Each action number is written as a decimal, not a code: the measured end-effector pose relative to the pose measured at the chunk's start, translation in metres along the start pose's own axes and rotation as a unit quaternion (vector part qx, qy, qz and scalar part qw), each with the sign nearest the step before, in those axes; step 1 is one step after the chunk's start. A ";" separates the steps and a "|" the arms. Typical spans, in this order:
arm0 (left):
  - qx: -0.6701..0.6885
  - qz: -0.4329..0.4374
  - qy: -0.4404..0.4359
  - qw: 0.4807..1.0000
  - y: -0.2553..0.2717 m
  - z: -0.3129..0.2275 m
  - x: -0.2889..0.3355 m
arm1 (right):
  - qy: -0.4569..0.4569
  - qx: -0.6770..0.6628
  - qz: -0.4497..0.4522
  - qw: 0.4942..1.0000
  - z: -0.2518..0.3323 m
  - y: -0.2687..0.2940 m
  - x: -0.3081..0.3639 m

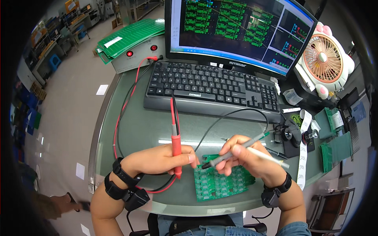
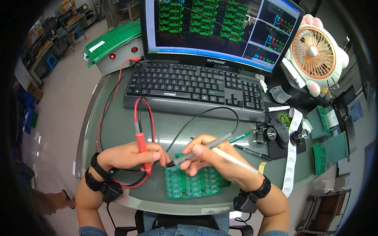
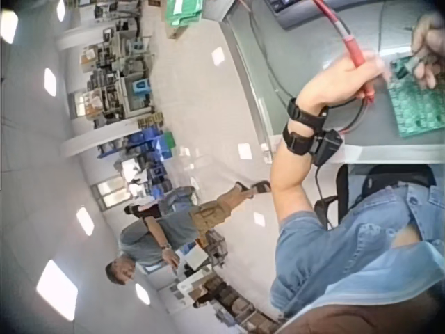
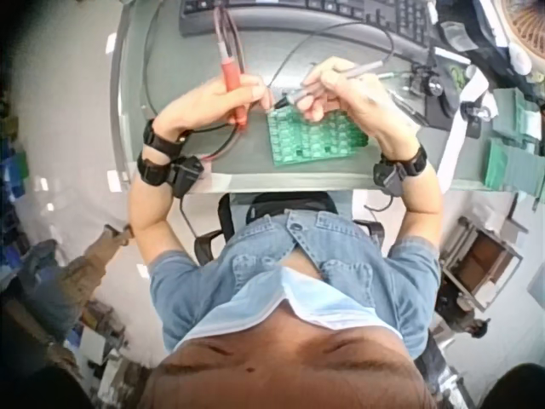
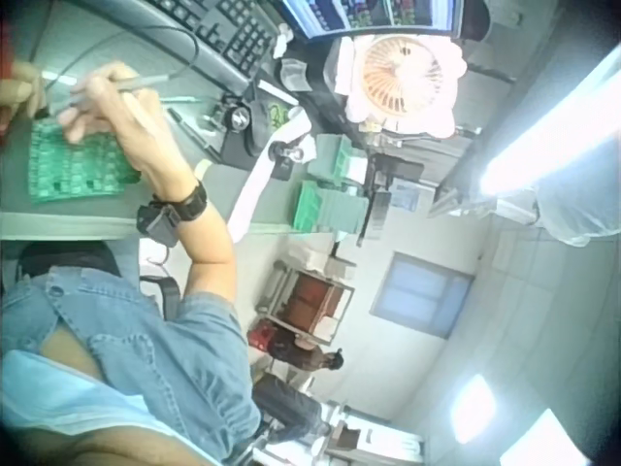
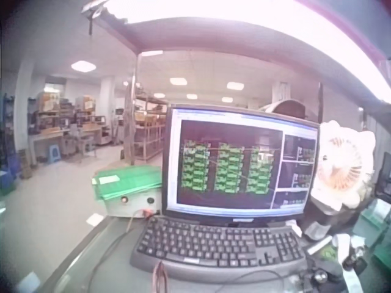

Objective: The user is using a multimeter and a magnifying lens to inspect and mark circuit boards.

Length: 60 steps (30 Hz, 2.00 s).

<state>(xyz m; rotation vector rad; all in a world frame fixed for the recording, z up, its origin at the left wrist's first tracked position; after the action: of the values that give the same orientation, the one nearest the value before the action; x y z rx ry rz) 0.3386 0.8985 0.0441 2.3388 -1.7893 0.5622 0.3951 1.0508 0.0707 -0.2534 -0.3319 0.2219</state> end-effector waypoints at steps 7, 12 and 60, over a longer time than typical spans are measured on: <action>0.050 -0.086 -0.048 0.994 0.022 -0.008 0.008 | 0.037 0.120 -0.050 0.991 -0.021 -0.010 0.008; 0.140 -0.066 -0.047 0.987 0.022 0.000 0.006 | 0.105 0.211 -0.087 0.968 -0.026 -0.013 0.012; 0.139 -0.032 -0.112 0.983 0.007 0.003 -0.003 | 0.170 0.287 -0.111 0.936 -0.025 -0.016 0.011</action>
<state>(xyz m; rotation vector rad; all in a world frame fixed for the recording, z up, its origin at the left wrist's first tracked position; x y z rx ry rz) 0.3322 0.8986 0.0392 2.7334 -1.8210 0.5958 0.4169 1.0338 0.0555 0.3235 0.0577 0.0410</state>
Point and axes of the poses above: each hand's wrist, its own x-axis away from the middle knuckle, its own y-axis out of the back of the hand, z = x × y, the point moved 8 cm from there along -x, towards the middle knuckle, and after that the axes turned 7 degrees about x, right-handed, at the moved point
